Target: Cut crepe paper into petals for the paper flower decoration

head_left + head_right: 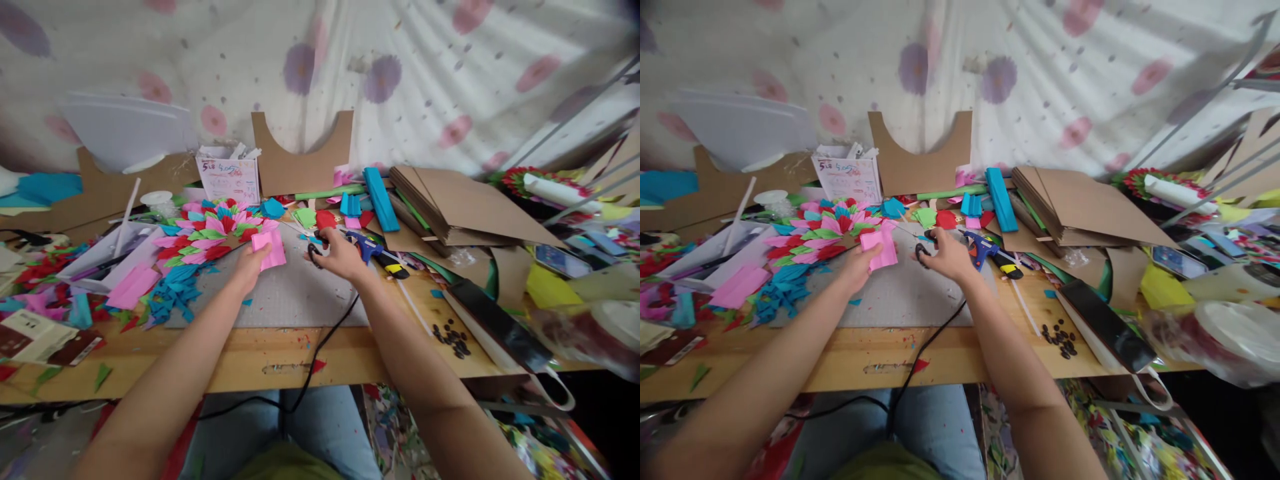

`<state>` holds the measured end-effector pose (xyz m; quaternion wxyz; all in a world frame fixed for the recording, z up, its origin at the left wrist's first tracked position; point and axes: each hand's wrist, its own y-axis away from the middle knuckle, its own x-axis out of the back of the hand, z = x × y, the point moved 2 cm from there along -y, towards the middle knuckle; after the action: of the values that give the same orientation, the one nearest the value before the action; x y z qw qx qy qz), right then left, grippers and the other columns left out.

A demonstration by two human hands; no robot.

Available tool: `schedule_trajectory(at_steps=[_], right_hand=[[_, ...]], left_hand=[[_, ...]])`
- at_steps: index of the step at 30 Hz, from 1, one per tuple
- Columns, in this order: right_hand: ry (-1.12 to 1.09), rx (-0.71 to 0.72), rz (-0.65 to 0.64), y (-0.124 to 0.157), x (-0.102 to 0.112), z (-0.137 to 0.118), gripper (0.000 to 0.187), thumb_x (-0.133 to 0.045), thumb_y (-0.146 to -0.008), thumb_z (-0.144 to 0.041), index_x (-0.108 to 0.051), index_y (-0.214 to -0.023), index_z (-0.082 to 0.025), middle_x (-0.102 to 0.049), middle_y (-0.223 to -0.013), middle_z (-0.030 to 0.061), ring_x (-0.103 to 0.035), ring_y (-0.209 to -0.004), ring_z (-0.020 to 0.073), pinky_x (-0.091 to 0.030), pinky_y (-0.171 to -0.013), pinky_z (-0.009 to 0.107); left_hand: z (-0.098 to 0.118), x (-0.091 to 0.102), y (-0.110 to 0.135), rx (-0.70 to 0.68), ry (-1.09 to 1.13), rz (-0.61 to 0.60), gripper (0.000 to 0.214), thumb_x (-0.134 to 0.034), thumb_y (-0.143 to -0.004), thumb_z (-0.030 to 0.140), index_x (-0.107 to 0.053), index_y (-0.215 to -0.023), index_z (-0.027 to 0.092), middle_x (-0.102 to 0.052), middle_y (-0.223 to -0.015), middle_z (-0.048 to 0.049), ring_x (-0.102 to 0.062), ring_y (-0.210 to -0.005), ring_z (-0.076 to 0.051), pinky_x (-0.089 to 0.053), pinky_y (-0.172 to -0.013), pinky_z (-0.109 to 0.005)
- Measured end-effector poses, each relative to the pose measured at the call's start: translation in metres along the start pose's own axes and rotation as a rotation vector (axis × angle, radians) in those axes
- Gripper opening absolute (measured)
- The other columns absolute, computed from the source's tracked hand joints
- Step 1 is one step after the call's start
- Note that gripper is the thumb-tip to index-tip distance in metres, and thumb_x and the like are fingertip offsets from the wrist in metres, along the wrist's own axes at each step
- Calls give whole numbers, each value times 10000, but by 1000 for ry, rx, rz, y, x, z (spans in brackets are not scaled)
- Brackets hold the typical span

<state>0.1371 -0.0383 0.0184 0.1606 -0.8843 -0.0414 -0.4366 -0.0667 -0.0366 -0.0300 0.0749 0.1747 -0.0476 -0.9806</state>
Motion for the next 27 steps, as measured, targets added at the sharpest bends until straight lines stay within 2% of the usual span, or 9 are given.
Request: schedule_trajectory(at_steps=[5, 8, 10, 14, 20, 27], right_hand=[[247, 14, -109, 6, -29, -9, 539, -533, -728, -529, -507, -1123, -163, -576, -1107, 132, -577, -894, 250, -409, -682, 311], [306, 8, -149, 8, -34, -8, 539, -524, -726, -552, -527, -1110, -174, -599, -1078, 128, -583, -888, 262, -400, -673, 309], [315, 4, -184, 9, -34, -7, 527, -496, -727, -600, -563, -1032, -176, -633, -984, 113, -590, -836, 248, -380, -642, 291], [256, 5, -303, 9, -29, -5, 508, -449, -724, -665, -589, -817, -185, -631, -739, 56, -552, -671, 181, -311, -557, 251], [5, 36, -491, 10, -25, -2, 514, -410, -748, -655, -546, -663, -166, -512, -586, -5, -440, -565, 108, -260, -513, 217], [-94, 1, -472, 13, -28, 3, 513, -459, -714, -656, -479, -576, -162, -389, -514, -41, -339, -515, 78, -210, -494, 220]], left_hand=[[-8, -2, 4, 26, -14, -17, 394, -789, -503, 351, -664, -796, 118, -703, -768, -78, -657, -721, -213, -499, -748, -343], [-7, -2, 5, 16, -11, -28, 389, -791, -505, 352, -664, -791, 122, -699, -736, -67, -653, -699, -209, -494, -733, -336], [-5, -2, 5, 16, -12, -62, 397, -793, -505, 358, -663, -797, 122, -695, -723, -64, -652, -701, -212, -491, -730, -336], [-1, 1, 4, 23, -20, -106, 387, -798, -496, 371, -658, -763, 128, -688, -695, -55, -650, -682, -210, -493, -709, -328], [0, 4, 1, 41, -57, -143, 375, -787, -501, 395, -654, -734, 133, -685, -674, -56, -659, -713, -225, -502, -711, -337], [0, 1, 2, 77, -58, -149, 366, -788, -517, 354, -668, -763, 111, -696, -693, -86, -665, -716, -239, -512, -704, -348]])
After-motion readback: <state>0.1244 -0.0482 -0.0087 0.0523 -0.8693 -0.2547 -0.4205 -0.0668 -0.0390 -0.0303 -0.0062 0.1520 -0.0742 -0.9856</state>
